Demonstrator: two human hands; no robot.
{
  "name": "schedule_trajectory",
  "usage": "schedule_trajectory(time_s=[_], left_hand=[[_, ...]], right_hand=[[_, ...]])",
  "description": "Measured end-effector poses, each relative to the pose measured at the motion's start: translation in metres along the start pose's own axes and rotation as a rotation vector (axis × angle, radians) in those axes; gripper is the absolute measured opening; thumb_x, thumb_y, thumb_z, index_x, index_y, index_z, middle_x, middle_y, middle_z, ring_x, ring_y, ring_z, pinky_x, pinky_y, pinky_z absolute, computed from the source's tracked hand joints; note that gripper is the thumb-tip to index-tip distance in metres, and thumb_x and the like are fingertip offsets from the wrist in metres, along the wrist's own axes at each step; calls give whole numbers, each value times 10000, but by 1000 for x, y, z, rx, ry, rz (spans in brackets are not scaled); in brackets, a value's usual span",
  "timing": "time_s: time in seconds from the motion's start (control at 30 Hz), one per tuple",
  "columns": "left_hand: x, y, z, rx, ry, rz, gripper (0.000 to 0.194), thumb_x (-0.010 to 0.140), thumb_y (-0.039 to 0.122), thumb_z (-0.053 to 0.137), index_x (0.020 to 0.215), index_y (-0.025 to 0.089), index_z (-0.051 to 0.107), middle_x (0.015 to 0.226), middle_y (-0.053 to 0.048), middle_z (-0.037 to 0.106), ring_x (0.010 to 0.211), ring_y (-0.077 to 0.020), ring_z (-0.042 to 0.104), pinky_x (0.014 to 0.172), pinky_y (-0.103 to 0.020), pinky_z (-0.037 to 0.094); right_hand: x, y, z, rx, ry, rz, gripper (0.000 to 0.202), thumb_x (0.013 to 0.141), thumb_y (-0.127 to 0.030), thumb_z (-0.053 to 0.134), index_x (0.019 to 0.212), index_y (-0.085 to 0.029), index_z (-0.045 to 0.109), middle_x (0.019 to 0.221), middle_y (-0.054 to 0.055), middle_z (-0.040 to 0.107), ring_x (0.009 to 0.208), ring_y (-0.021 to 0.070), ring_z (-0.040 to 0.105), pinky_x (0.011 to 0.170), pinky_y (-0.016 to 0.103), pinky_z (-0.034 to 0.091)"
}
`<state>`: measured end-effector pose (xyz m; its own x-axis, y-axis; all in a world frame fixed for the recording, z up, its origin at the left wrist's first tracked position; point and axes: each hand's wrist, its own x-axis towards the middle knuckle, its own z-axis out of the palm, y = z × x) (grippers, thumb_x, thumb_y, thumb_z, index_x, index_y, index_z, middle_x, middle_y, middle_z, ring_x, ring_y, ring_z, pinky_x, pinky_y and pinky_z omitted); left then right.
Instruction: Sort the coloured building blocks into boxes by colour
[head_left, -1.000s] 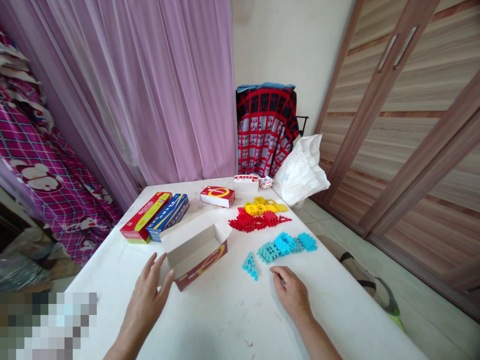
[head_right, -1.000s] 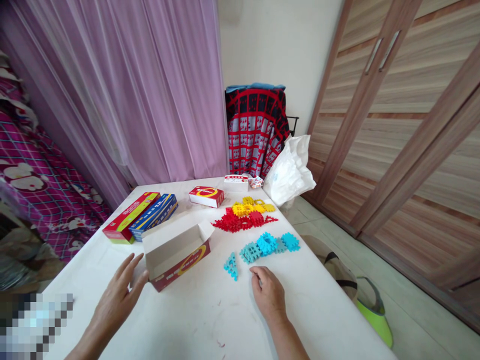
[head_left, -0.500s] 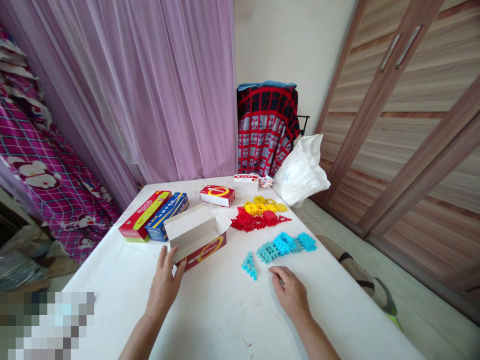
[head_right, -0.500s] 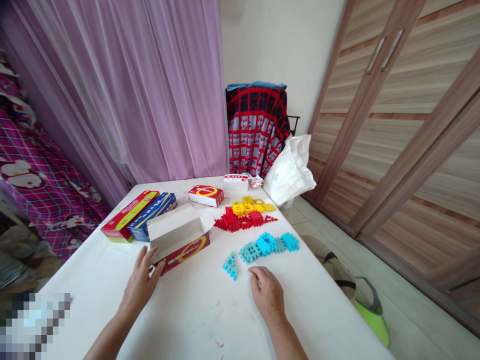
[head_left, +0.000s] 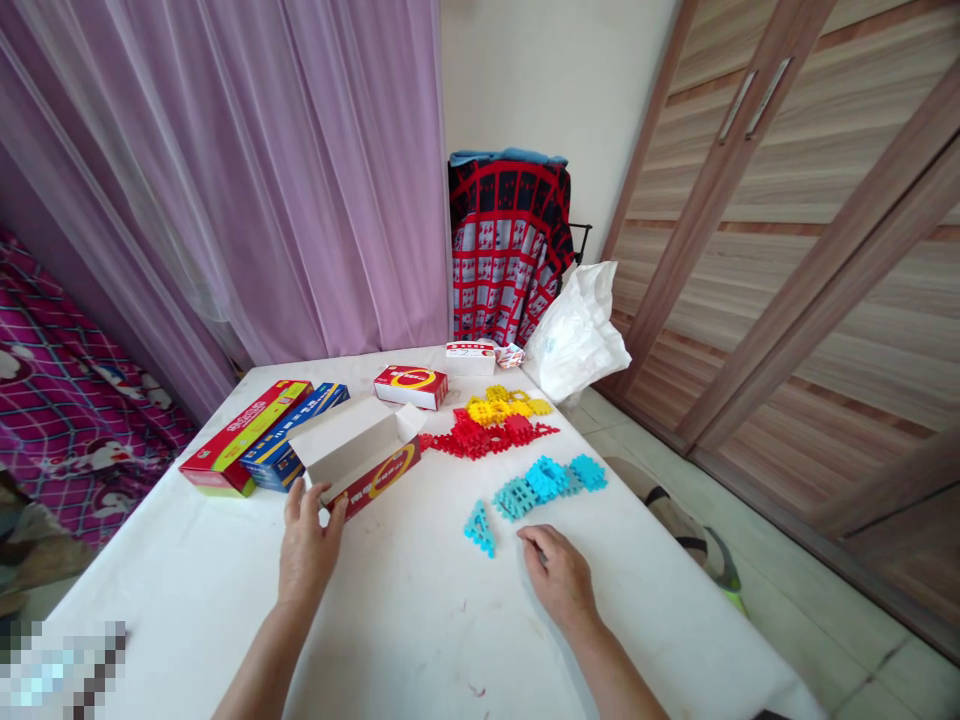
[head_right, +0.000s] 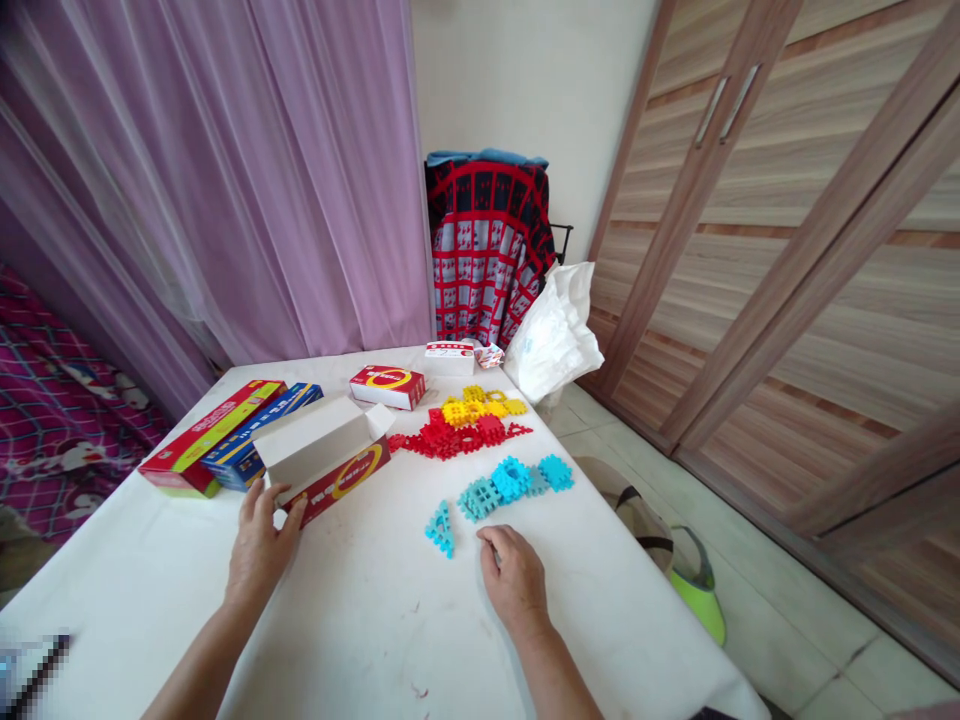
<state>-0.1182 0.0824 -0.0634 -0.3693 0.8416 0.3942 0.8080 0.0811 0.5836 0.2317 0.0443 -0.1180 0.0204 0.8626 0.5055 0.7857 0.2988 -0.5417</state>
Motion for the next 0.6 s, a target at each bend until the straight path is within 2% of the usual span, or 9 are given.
schedule_trajectory(time_s=[0.2, 0.27, 0.33, 0.47, 0.53, 0.6], left_hand=[[14, 3, 7, 5, -3, -30, 430, 890, 473, 469, 1222, 203, 519, 1480, -188, 362, 1245, -326, 516, 829, -419, 539], [12, 4, 10, -13, 32, -35, 496, 889, 461, 474, 1319, 215, 461, 1497, -185, 341, 1238, -318, 525, 832, -414, 542], [8, 3, 12, -39, 69, -27, 594, 887, 453, 478, 1424, 232, 346, 1512, -177, 321, 1295, -319, 475, 872, -423, 536], [7, -3, 17, -63, 113, -25, 748, 882, 493, 463, 1505, 209, 161, 1523, -179, 301, 1420, -322, 287, 1051, -489, 421], [11, -9, 21, -59, 103, -40, 753, 884, 523, 438, 1501, 178, 180, 1511, -193, 323, 1410, -327, 306, 1089, -498, 375], [18, -15, 26, -51, 84, -27, 729, 892, 527, 412, 1491, 161, 215, 1486, -200, 364, 1385, -324, 356, 1089, -488, 377]], right_hand=[[-1, -7, -2, 52, 37, 16, 253, 865, -220, 424, 859, -219, 676, 834, 49, 714, 780, 181, 674, 733, 286, 540], [2, -11, -8, 99, 71, 23, 257, 880, -233, 421, 864, -217, 676, 830, 53, 717, 771, 178, 677, 710, 272, 547], [12, -14, -18, 133, 101, 3, 256, 893, -249, 426, 871, -216, 679, 833, 57, 718, 764, 175, 679, 688, 259, 549], [67, -16, -45, 110, 149, -68, 220, 888, -278, 480, 866, -224, 692, 828, 44, 722, 757, 171, 677, 692, 251, 542], [106, -12, -51, 79, 143, -104, 218, 874, -272, 484, 865, -228, 697, 830, 35, 725, 756, 168, 675, 706, 253, 535], [147, -5, -48, 46, 102, -123, 227, 855, -253, 478, 884, -232, 702, 851, 28, 728, 765, 165, 673, 715, 256, 527]])
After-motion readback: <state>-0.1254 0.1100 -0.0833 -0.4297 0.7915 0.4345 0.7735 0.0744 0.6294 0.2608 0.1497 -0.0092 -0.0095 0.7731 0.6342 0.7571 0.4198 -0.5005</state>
